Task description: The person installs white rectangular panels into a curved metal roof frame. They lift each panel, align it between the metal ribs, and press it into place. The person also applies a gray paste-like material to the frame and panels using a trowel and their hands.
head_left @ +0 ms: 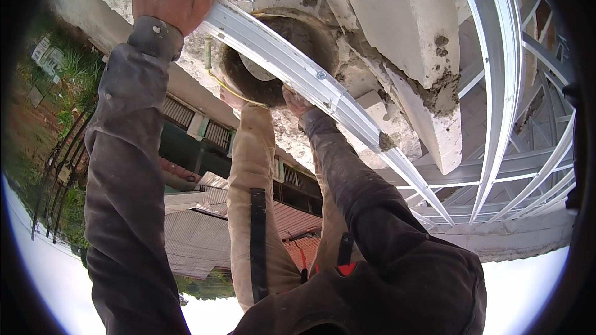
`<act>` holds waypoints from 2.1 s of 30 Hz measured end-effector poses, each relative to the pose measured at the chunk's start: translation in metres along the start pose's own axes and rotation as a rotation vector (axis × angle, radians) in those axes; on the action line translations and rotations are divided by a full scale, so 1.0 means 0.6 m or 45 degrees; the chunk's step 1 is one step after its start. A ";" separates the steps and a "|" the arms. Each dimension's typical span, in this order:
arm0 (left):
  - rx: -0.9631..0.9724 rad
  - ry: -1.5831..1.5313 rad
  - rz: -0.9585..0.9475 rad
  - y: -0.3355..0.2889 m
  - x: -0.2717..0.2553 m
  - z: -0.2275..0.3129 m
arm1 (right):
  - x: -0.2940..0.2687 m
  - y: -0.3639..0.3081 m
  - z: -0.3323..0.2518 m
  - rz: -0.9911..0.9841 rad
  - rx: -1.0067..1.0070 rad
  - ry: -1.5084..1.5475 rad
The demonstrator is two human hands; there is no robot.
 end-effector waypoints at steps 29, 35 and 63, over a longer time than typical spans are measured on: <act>0.511 0.266 0.349 -0.036 0.010 -0.019 | 0.162 -0.275 -0.282 0.083 -1.107 -2.329; 0.505 0.321 0.211 -0.028 0.013 -0.011 | 0.210 -0.312 -0.292 0.261 -1.129 -1.985; -0.073 -0.292 0.160 -0.002 -0.034 0.034 | 0.158 -0.290 -0.235 -0.023 -1.134 -2.398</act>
Point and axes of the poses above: each hand's wrist, its own y-axis towards the middle knuckle, its own x-axis out of the palm, z = x × y, the point moved 7 cm from there along y, towards the middle knuckle, and after that the axes turned 12 degrees about -x, right-handed, at the moved point
